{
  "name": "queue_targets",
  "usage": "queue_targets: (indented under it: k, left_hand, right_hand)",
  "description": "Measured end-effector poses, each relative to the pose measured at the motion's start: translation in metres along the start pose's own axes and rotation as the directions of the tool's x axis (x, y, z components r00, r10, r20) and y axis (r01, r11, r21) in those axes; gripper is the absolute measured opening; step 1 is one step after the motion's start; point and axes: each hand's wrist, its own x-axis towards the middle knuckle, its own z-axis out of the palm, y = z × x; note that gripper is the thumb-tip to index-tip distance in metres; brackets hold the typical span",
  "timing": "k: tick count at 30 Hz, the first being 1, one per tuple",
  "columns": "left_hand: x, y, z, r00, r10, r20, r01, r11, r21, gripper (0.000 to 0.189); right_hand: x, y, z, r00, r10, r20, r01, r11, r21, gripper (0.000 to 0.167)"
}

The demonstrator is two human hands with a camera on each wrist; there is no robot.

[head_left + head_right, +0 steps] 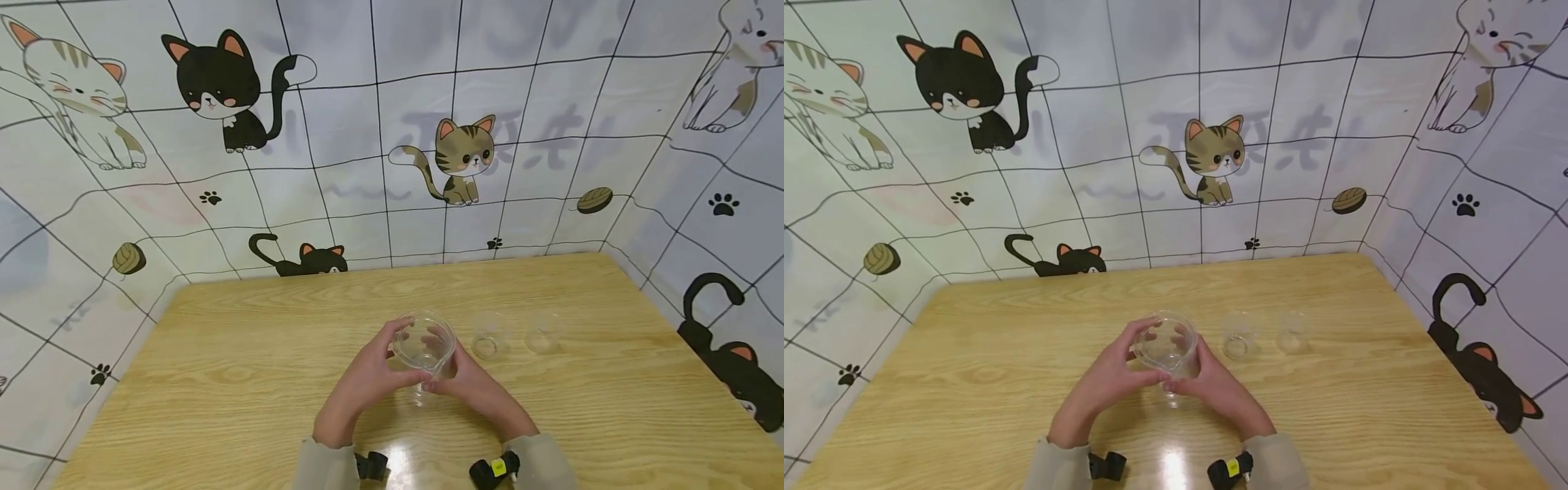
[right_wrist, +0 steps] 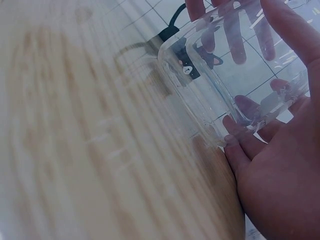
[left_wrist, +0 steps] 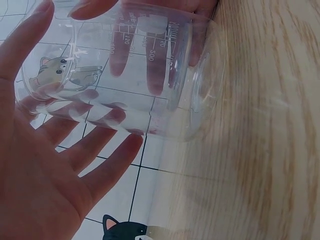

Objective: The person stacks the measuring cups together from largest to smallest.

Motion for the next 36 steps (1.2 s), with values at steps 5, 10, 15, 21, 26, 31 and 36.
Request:
queue_targets:
  k: [5, 10, 15, 21, 26, 31, 36]
  left_hand:
    - [0.0003, -0.0002, 0.0004, 1.0, 0.014, 0.008, -0.014, 1.0, -0.009, 0.082]
    - [-0.0004, 0.0003, 0.0003, 1.0, 0.005, 0.011, -0.005, 1.0, 0.004, 0.084]
    - [-0.0008, 0.0013, 0.0008, 1.0, -0.004, 0.016, 0.004, 1.0, -0.014, 0.086]
    - [-0.0029, 0.0073, -0.0012, 1.0, -0.013, 0.018, 0.013, 1.0, -0.006, 0.086]
    - [-0.0015, 0.0019, -0.0003, 0.999, -0.033, 0.013, 0.033, 0.999, 0.021, 0.087]
    - [-0.0015, 0.0024, -0.0014, 0.999, -0.034, 0.01, 0.033, 0.998, 0.054, 0.087]
    - [-0.0018, 0.0034, -0.0018, 0.999, -0.038, 0.012, 0.037, 0.997, 0.066, 0.088]
  right_hand:
    - [-0.0001, -0.0004, 0.0006, 1.0, 0.008, -0.005, -0.008, 1.0, 0.006, 0.081]
    - [-0.0002, 0.0004, 0.0, 1.0, 0.008, -0.01, -0.007, 1.0, 0.001, 0.081]
    - [-0.0005, -0.0004, 0.0002, 1.0, 0.005, -0.011, -0.005, 1.0, -0.004, 0.083]
    - [0.0008, 0.0005, 0.0005, 1.0, -0.004, -0.001, 0.004, 1.0, -0.009, 0.083]
    - [0.0008, 0.001, 0.001, 1.0, -0.001, -0.004, 0.001, 1.0, -0.007, 0.082]
    - [0.0019, 0.0015, 0.0009, 1.0, 0.004, -0.013, -0.004, 1.0, -0.006, 0.081]
    - [0.0016, 0.0024, 0.0004, 1.0, -0.004, -0.012, 0.003, 1.0, -0.016, 0.081]
